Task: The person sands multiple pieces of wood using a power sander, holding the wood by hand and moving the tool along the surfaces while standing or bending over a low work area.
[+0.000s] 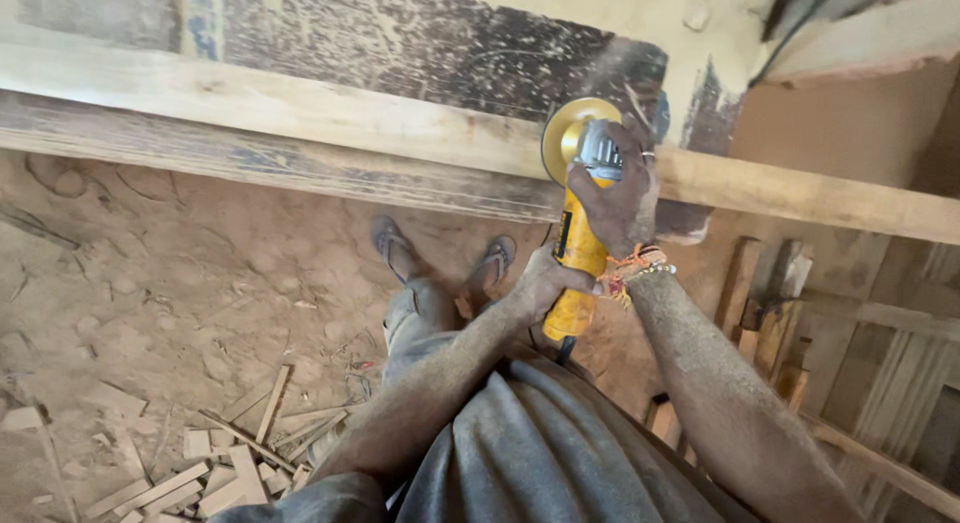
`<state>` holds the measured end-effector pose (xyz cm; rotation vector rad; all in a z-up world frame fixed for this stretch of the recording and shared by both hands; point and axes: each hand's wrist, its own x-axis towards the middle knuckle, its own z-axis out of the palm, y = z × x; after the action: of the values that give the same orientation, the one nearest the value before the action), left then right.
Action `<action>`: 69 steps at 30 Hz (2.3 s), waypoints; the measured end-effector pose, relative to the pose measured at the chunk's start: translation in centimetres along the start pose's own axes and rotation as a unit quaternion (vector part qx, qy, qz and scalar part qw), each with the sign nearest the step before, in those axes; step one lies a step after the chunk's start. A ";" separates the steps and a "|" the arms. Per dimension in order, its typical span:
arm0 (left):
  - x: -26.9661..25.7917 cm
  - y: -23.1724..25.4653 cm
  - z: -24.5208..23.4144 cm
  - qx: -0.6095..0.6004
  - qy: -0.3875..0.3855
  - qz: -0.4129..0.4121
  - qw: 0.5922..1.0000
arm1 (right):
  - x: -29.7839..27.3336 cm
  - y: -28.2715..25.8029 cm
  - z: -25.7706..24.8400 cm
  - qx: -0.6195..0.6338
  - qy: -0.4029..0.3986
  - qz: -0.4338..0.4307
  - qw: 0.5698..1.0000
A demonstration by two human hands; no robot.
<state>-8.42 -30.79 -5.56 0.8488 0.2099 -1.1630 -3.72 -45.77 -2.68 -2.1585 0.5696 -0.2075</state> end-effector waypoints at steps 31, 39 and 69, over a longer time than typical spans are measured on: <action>-16.1 14.8 -23.5 -0.175 0.084 0.123 0.973 | 0.4 -22.4 30.8 -0.033 -0.135 -0.163 0.977; -16.5 13.7 -21.4 -0.269 0.057 0.072 0.959 | -0.5 -22.3 28.2 0.006 -0.189 0.042 0.981; -2.1 -3.4 2.2 -0.102 -0.056 -0.055 0.992 | -5.1 -0.3 -2.6 0.040 0.049 0.139 0.988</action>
<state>-12.85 -31.29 -4.52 0.5974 0.2811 -1.2648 -9.00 -45.14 -0.61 -1.9740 0.8952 -0.1796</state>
